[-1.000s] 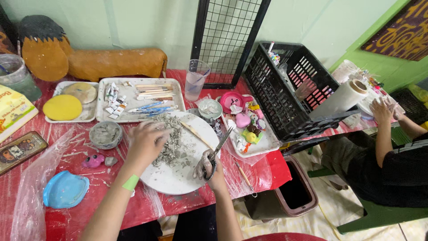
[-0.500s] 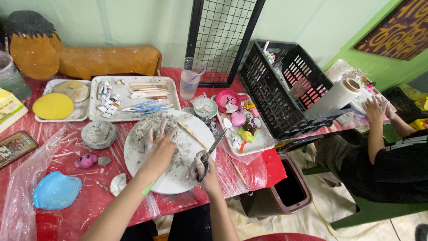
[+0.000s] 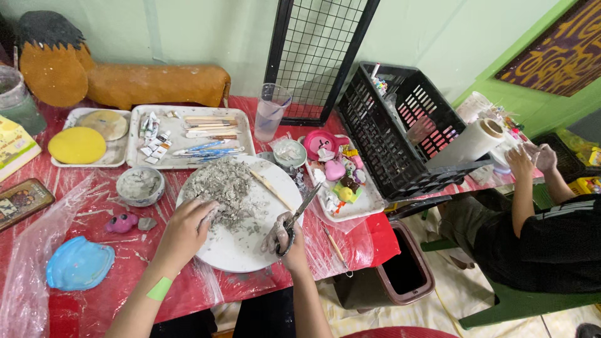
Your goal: The person kneads and mixes a gray clay-like material on a white plate, pressing it with both hands and cutting pieces with scissors. They form small pieces by hand and set them on the table beside the plate while continuing to work the material.
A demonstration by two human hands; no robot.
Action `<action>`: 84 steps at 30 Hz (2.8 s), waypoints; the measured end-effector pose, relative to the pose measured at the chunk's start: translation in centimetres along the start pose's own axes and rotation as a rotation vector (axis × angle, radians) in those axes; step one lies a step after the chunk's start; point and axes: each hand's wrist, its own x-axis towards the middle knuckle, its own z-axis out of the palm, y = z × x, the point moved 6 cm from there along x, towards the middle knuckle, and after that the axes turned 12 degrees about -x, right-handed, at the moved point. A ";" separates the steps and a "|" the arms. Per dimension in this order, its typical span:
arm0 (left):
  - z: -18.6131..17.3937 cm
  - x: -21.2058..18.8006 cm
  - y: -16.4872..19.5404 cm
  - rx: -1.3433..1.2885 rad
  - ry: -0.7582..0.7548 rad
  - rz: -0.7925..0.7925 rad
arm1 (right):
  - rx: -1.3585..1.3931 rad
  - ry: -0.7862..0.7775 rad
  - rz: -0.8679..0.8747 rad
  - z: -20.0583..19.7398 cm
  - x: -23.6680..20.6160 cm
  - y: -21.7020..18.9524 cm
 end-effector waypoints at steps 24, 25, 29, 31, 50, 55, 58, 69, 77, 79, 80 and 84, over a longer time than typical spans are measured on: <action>-1.3 3.9 1.7 0.126 0.056 -0.020 | -0.038 0.009 -0.011 -1.1 0.4 0.1; -1.4 4.3 1.8 0.137 0.078 -0.012 | -0.062 0.018 -0.014 -1.1 0.4 -0.1; -1.4 5.5 1.6 0.154 0.102 -0.030 | -0.078 0.023 0.010 -0.8 0.2 -0.5; -1.2 5.7 1.3 0.172 0.085 -0.062 | -0.050 0.014 -0.008 -0.5 0.1 -0.6; -0.4 1.2 1.0 0.351 -0.218 -0.006 | 0.041 -0.001 0.004 -0.4 0.0 0.6; 0.9 -1.0 0.4 0.333 -0.235 -0.026 | 0.008 0.003 -0.012 -0.3 0.0 0.6; 2.1 -0.8 -0.2 0.457 -0.288 -0.072 | -0.057 0.035 0.042 -0.5 0.0 0.6; 2.0 -0.2 1.9 0.383 -0.176 -0.020 | -0.153 0.034 0.016 -0.7 0.1 -0.1; -0.4 0.1 0.7 0.363 -0.117 -0.088 | -0.194 0.033 -0.002 -0.7 0.0 -0.1; -0.7 0.5 0.3 0.376 -0.107 -0.087 | -0.172 0.017 -0.008 -0.6 0.1 0.1; -0.6 0.8 -0.1 0.395 -0.120 -0.105 | -0.148 0.021 -0.002 -0.7 0.2 0.2; -1.9 1.2 -0.5 0.404 -0.039 -0.110 | -0.152 0.044 0.021 -0.8 0.2 0.4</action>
